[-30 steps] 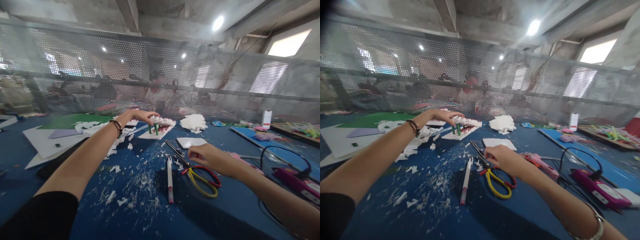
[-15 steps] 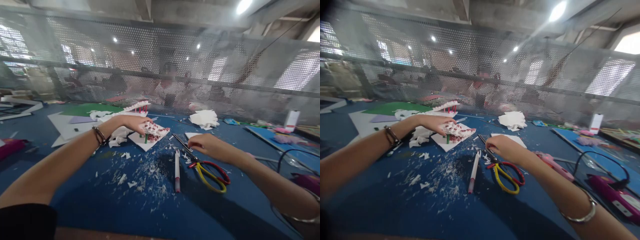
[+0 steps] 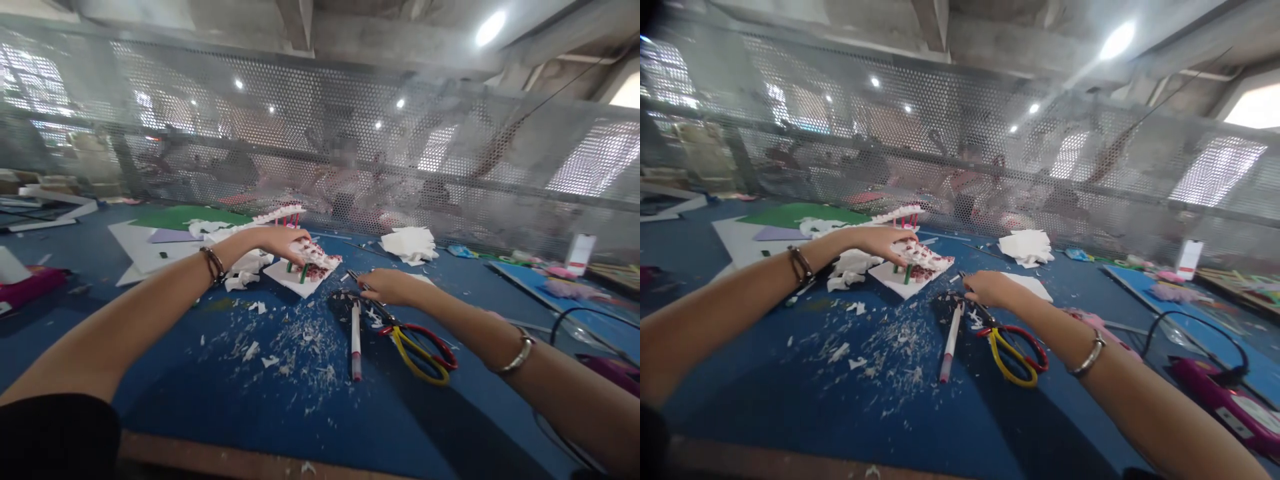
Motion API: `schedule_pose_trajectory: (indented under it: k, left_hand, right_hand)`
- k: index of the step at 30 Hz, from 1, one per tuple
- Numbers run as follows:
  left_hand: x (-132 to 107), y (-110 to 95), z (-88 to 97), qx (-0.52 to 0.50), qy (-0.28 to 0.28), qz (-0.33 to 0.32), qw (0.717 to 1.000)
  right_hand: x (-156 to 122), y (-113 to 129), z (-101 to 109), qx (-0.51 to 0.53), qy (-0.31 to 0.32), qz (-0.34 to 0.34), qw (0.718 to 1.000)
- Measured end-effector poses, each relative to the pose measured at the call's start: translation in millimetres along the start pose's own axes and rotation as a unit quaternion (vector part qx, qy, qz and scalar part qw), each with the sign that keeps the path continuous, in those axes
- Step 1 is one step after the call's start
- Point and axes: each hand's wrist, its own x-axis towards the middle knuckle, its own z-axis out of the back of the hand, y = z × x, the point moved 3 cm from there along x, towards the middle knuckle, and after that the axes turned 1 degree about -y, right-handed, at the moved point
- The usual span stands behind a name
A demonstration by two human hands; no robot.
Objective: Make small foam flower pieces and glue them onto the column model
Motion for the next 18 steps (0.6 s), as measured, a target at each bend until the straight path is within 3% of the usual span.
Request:
schedule_pose_trajectory:
  k: [3,9,13,18]
  left_hand:
    - [11.6,0.5,9.0,0.000,-0.001,0.006,1.000]
    - [53.3,2.0,21.5,0.005,-0.060,0.030,0.998]
    - [78.3,1.9,6.7,0.013,-0.078,0.055,0.995]
    - [94.2,-5.5,-14.4,0.016,-0.070,0.084,0.994]
  right_hand:
    - [7.8,1.2,-2.1,-0.011,0.024,-0.002,1.000]
    - [22.0,-9.1,4.0,-0.030,0.047,-0.022,0.998]
    - [30.5,-24.9,14.0,-0.032,0.030,-0.043,0.998]
    - [42.0,-41.3,18.6,-0.015,-0.043,-0.098,0.994]
